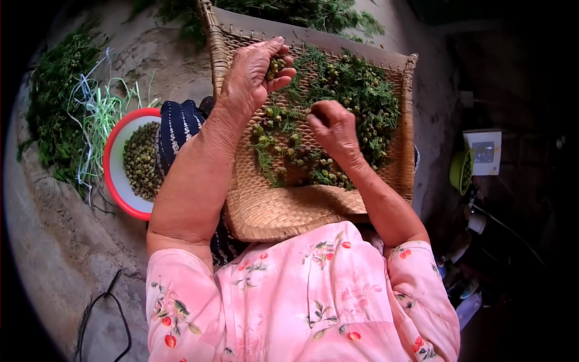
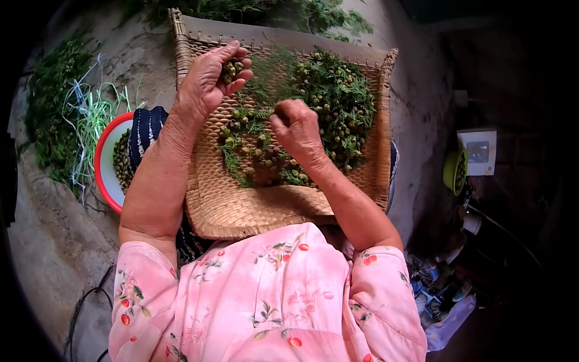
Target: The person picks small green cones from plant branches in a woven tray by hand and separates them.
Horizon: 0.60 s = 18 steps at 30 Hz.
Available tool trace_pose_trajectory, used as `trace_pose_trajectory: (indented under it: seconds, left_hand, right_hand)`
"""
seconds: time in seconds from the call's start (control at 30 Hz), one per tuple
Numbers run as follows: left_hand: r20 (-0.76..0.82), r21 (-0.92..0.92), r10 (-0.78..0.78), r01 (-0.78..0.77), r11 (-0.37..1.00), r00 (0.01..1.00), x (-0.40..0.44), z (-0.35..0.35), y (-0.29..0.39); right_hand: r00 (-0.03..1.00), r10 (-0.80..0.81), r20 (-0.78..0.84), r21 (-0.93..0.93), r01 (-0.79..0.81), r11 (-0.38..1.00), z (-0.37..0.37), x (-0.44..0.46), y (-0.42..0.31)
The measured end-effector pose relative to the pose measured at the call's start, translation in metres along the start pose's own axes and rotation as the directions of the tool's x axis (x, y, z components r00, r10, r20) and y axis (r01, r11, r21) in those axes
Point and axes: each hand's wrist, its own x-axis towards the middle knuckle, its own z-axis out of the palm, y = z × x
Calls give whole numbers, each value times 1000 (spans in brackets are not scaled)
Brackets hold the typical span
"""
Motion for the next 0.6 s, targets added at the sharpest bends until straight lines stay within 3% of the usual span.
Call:
trace_pose_trajectory:
  seconds: [0.1,0.23,0.3,0.33,0.4,0.43,0.53,0.6]
  left_hand:
    - [14,15,-55,55,998,998,-3,3,-1]
    - [61,-22,-106,107,994,993,0,4,-3]
    - [87,-73,-111,117,990,990,0,2,-3]
    - [56,-57,-114,117,991,992,-1,1,-2]
    - [24,-43,-119,120,992,993,-2,0,0]
    - [-5,-47,-98,97,994,995,-3,1,1]
    - [-33,-52,-76,74,996,997,-3,3,1]
    - [-38,-25,-63,62,998,997,-2,3,1]
  right_hand:
    - [996,4,-87,63,1,998,-18,21,-23]
    - [985,-136,-106,263,160,952,-23,44,-50]
    - [994,70,-87,584,-5,812,-22,44,-61]
    - [994,65,-83,584,-4,811,-18,42,-54]
    - [997,-51,-58,332,68,941,-2,32,-25]
    - [989,-143,48,186,132,974,2,25,-17]
    - [938,-156,310,26,155,988,18,6,2]
    - [933,-119,340,25,118,993,22,2,10]
